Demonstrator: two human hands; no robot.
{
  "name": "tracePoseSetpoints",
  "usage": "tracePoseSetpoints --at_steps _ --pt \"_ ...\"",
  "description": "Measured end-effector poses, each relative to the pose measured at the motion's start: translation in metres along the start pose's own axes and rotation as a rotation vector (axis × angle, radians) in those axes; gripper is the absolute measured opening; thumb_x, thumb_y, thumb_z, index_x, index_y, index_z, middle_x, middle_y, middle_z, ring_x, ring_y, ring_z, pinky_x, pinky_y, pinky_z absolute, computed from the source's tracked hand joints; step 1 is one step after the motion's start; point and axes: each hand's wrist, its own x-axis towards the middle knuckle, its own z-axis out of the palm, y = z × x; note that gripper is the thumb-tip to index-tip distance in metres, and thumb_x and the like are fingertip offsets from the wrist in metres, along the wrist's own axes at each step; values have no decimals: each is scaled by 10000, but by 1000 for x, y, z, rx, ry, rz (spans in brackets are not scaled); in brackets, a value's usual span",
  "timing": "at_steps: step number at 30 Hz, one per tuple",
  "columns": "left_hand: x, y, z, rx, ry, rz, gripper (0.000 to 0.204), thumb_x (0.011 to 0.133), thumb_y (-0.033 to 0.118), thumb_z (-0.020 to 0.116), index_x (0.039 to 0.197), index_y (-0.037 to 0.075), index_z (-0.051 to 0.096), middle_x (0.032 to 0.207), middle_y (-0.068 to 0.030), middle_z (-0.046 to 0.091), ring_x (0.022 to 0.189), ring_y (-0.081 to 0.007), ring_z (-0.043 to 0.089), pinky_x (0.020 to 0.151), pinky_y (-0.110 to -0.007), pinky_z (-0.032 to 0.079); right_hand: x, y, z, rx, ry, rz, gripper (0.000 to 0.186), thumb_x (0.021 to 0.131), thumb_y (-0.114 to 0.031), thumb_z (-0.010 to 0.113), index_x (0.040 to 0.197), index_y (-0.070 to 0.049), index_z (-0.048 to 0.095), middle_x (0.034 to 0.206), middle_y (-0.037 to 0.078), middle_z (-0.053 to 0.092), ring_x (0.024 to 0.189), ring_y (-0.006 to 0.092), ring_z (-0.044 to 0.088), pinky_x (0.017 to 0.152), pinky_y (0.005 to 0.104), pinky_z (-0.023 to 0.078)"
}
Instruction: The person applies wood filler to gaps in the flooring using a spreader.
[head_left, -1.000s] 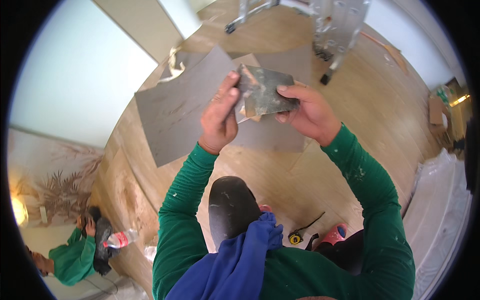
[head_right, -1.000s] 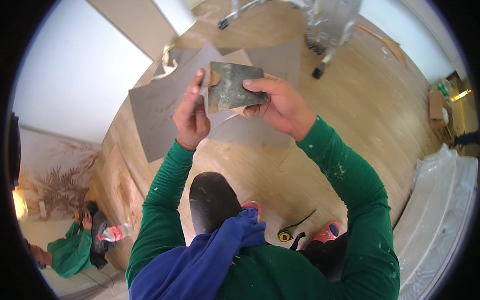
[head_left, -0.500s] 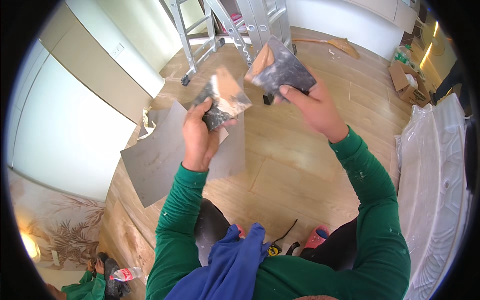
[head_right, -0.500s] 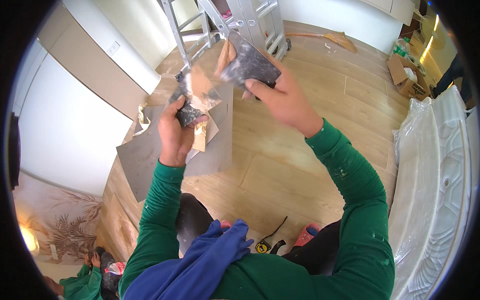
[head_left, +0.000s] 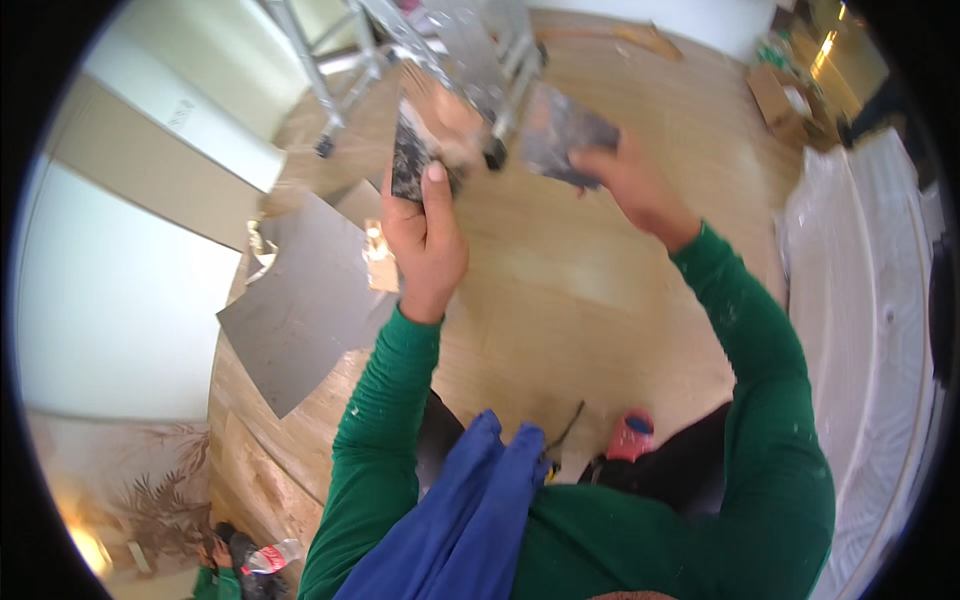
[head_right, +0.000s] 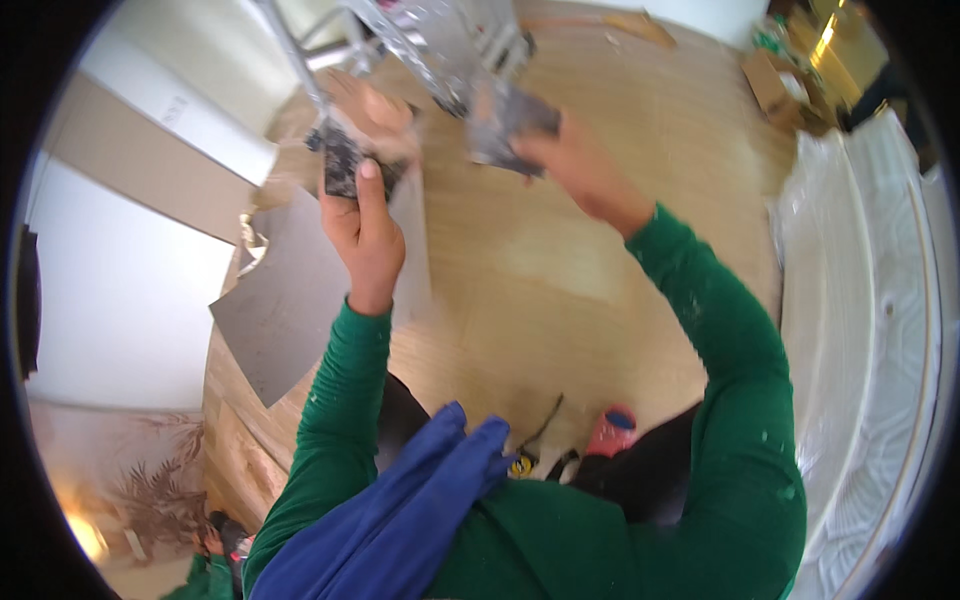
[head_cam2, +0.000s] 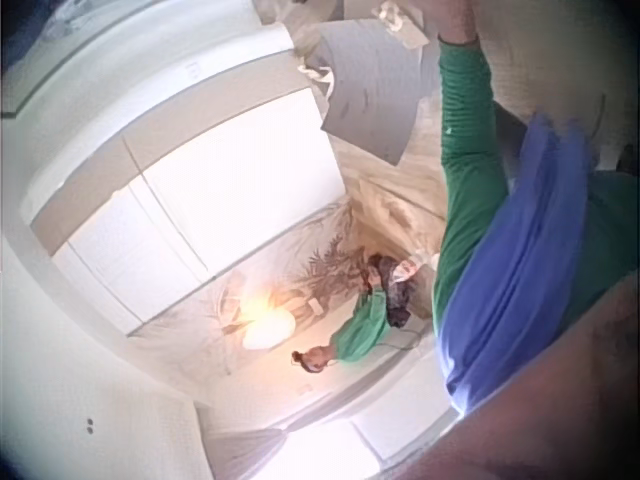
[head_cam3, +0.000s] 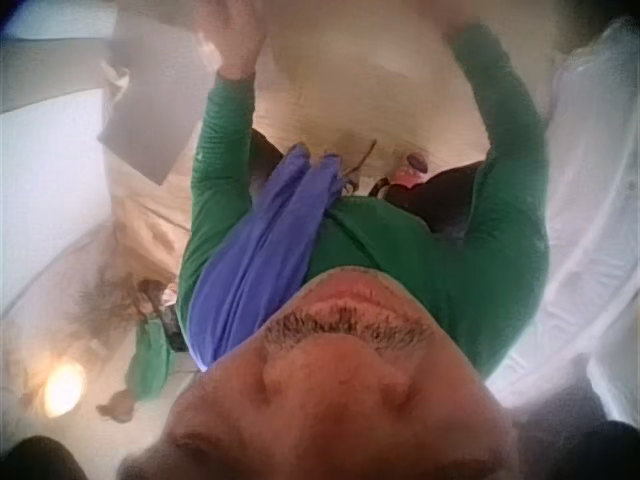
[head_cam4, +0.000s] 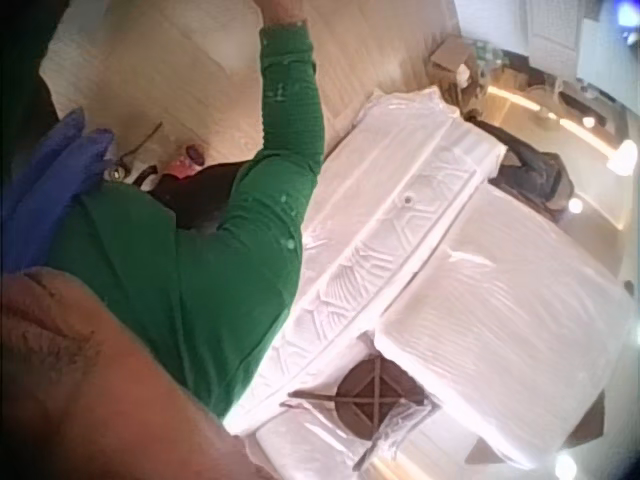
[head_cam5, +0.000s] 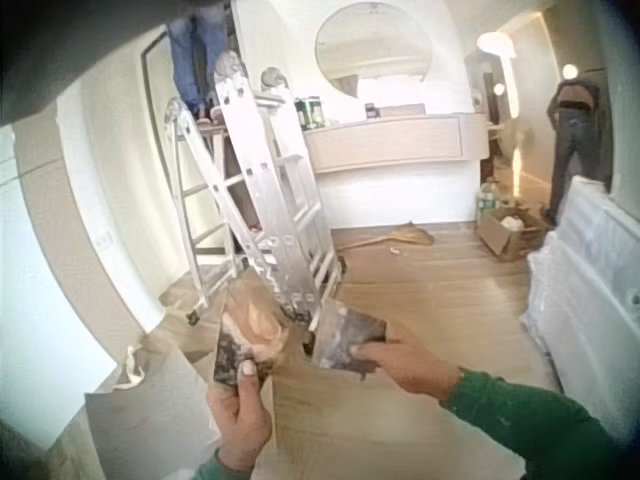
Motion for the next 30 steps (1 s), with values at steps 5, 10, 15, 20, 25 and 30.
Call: tracePoseSetpoints --at_steps 5,10,15,20,25,30 --pt "-36 -39 -11 516 -317 249 601 878 -128 467 1462 11 446 1292 -175 639 995 -260 685 855 -286 529 4 -13 7 617 -249 264 283 960 -93 542 1207 30 609 1039 142 701 862 229 683 632 329 526" --pt "-33 -61 -18 429 -319 -75 410 970 -17 483 1378 -56 497 1234 -201 662 1028 -292 699 874 -347 561 7 -38 -15 553 -277 26 387 954 -18 542 1340 5 521 1163 141 673 929 215 688 684 332 589" --pt "-20 -43 -7 -686 61 -895 288 1021 107 444 1196 -101 542 1181 -182 639 1098 -304 649 943 -486 591 -7 -32 1 -484 -77 -500 554 929 55 470 1475 -20 415 1298 184 600 1063 279 647 876 364 549" --pt "-34 -41 9 -809 126 -954 292 1019 85 456 1233 -103 519 1205 -188 629 1066 -312 655 904 -457 593 -16 6 21 -876 -145 -595 710 891 77 456 1558 -117 309 1377 242 507 1217 418 538 1023 446 451" --pt "-31 -55 -15 101 -191 -405 304 991 14 499 1270 -107 500 1181 -183 647 1048 -303 661 909 -409 551 -22 38 -14 -1201 -75 -759 439 931 28 526 1370 16 520 1119 163 687 845 258 688 655 322 541" --pt "-48 -43 25 -68 -193 -190 461 906 -92 526 1363 -55 484 1273 -233 621 1150 -351 632 986 -389 500 -49 3 -27 329 115 296 368 956 -74 488 1293 64 542 1059 185 695 835 297 689 613 339 534"
